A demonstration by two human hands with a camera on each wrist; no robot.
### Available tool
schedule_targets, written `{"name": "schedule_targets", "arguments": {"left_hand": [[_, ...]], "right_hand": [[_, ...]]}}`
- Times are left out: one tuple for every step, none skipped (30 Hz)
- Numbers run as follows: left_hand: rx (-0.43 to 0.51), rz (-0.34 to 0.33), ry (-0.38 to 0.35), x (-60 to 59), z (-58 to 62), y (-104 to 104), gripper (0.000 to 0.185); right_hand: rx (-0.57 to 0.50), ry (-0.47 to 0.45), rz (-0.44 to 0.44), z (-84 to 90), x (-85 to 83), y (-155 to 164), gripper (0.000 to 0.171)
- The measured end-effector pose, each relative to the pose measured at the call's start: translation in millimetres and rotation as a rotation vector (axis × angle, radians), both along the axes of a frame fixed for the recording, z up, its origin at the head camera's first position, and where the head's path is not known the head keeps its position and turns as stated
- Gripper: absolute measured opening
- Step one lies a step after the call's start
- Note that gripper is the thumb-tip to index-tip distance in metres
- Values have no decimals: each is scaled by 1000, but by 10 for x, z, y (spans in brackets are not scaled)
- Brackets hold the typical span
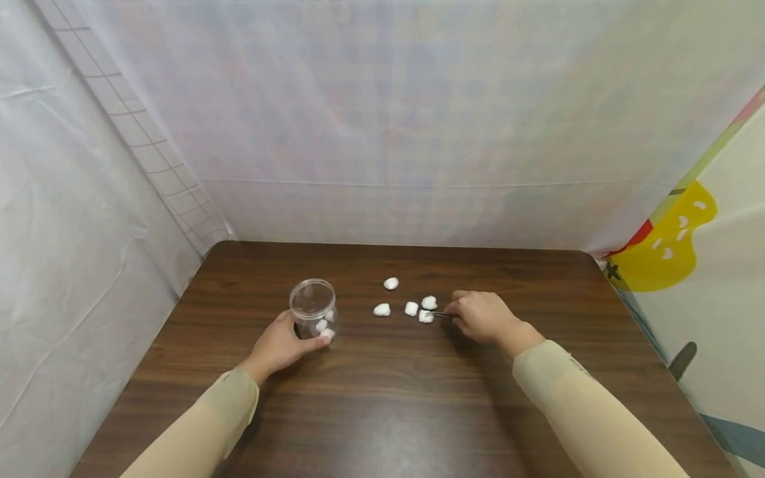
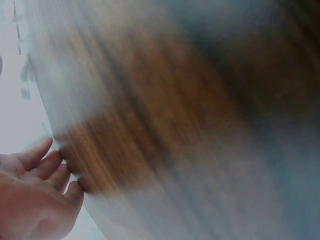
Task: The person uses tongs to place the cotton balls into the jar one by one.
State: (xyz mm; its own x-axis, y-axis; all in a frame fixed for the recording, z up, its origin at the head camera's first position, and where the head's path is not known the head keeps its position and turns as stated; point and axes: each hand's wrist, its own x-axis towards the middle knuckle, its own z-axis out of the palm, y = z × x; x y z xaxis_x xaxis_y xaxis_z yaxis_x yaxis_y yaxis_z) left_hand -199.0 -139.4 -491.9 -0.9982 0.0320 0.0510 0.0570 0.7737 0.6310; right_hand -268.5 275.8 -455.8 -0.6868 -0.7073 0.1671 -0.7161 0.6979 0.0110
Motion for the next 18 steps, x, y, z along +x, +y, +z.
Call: {"name": "schedule_targets", "arguments": {"left_hand": [[-2,-1,0,1,4,1,82],[-3,-2,1,0,7,2,82],[-4,-3,1,0,9,3,82],[-5,-3,1,-1,10,3,82],[-6,-4,1,-2,11,3,82],[-6,-4,0,-2,12,3,82],[-6,-5,0,-3,10,2,82],[-5,-4,0,-3,9,2,82],[-5,-4,1,-3,8,2,82],[-5,-4,0,-2,6,1,82],[-5,-3,0,0,4,1,82],[-5,-3,-1,1,2,0,82],[-5,-2,0,1,-1,-1,82],[-5,-1,1,1,-4,-1,82],[-4,-1,1,0,-7,-2,82],[-4,-1,1,-1,-9,-3,82],[-4,-1,2,-2,-12,-4,82],[-5,-1,4,-4,-15,-4,82]], "right_hand": [[2,0,0,-2,-2,-1,23],[2,1,1,-4,-3,-2,23],[3,3,0,-9,-6,-2,23],[3,5,0,-17,-11,-1,22],[1,9,-1,-25,-16,0,21],[0,13,-1,-34,-20,-1,21],[-1,18,-1,-41,-24,-2,21],[-3,22,-2,-46,-26,-4,20],[-4,25,-4,-50,-27,-6,20],[-4,28,-6,-52,-27,-8,20],[-3,29,-9,-51,-27,-11,20],[-1,29,-13,-49,-24,-14,20],[0,30,-16,-44,-20,-17,20],[-1,29,-19,-39,-17,-20,20],[-2,28,-21,-33,-13,-23,19],[-3,28,-23,-27,-8,-26,19],[-6,29,-24,-22,-5,-27,19],[-8,30,-24,-17,-1,-29,19]]}}
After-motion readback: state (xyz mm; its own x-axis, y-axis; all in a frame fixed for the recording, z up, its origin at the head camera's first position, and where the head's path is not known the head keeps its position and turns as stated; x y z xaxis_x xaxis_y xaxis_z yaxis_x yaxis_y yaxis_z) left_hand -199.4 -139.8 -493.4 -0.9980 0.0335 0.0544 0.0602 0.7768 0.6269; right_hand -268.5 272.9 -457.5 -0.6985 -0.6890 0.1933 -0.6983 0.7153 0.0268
